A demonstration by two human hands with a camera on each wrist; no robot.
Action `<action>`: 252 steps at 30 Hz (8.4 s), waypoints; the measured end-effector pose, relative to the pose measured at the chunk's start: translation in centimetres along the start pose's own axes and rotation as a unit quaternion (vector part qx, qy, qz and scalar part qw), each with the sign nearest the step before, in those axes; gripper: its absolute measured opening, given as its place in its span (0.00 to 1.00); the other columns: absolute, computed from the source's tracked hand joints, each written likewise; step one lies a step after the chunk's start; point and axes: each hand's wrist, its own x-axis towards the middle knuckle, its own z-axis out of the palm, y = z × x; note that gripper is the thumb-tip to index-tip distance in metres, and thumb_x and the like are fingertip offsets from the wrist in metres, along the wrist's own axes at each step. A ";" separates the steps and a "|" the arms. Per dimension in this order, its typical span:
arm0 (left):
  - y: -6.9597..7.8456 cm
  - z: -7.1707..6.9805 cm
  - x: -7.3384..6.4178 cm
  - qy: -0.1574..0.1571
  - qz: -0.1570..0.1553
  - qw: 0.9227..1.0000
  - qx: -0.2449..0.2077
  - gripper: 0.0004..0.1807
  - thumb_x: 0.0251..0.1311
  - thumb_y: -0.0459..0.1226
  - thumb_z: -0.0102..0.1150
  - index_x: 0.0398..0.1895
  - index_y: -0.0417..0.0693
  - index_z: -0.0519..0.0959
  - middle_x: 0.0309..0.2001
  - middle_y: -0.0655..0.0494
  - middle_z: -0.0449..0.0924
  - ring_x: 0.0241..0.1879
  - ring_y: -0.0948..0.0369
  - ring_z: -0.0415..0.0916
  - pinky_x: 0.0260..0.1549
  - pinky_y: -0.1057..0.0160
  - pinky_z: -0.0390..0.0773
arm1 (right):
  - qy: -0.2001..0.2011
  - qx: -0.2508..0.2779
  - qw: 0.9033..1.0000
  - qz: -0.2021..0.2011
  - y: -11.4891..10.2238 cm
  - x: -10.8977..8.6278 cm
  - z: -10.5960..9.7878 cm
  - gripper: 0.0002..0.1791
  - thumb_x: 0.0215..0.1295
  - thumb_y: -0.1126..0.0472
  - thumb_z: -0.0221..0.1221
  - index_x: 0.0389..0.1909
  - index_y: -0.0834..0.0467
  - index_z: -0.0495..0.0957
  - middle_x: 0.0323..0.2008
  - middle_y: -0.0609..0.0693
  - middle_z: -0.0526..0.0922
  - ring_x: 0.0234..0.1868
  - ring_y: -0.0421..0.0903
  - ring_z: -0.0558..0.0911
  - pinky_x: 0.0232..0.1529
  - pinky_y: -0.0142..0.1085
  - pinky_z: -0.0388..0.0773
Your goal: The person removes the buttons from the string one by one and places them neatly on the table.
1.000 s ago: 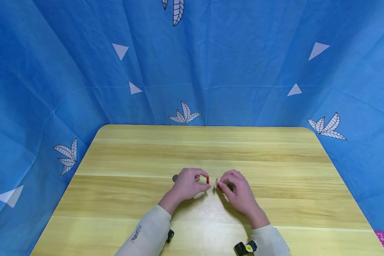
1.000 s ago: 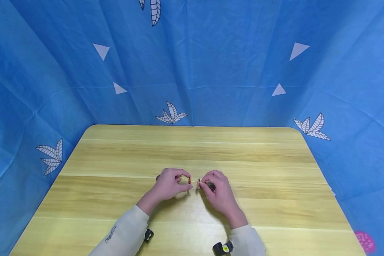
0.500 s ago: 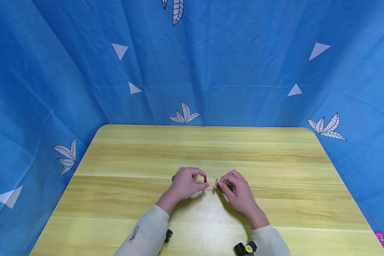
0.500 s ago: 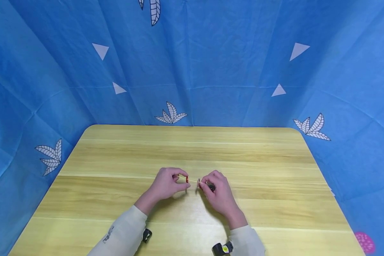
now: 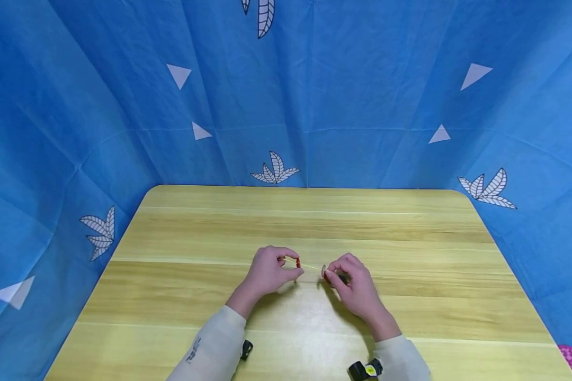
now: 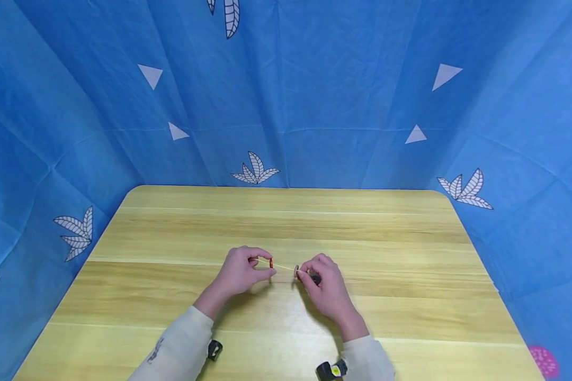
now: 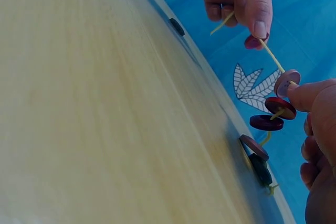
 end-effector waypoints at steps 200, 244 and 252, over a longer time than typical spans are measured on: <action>0.7 3.2 1.1 -0.081 0.090 0.993 0.016 0.14 0.56 0.38 0.74 0.45 0.45 0.86 0.23 0.63 0.71 0.22 0.67 0.68 0.25 0.68 0.72 | -0.021 -0.004 1.000 0.007 4.6 -0.9 0.6 0.08 0.66 0.68 0.64 0.30 0.54 0.79 0.30 0.40 0.75 0.32 0.41 0.75 0.34 0.40 0.73; -1.8 -1.5 -0.2 0.012 0.023 0.999 0.044 0.07 0.55 0.37 0.75 0.32 0.56 0.85 0.20 0.61 0.64 0.23 0.63 0.62 0.31 0.61 0.68 | 0.007 -0.009 1.000 -0.021 1.6 -0.5 0.5 0.12 0.58 0.81 0.63 0.27 0.62 0.77 0.27 0.52 0.75 0.31 0.48 0.74 0.32 0.38 0.71; -2.4 -2.2 -0.5 0.030 0.023 0.999 0.038 0.06 0.55 0.36 0.74 0.33 0.54 0.85 0.19 0.60 0.65 0.21 0.65 0.62 0.31 0.61 0.70 | -0.003 -0.002 1.000 -0.006 0.9 -0.4 0.3 0.10 0.60 0.80 0.63 0.27 0.63 0.78 0.28 0.54 0.75 0.31 0.49 0.75 0.32 0.32 0.72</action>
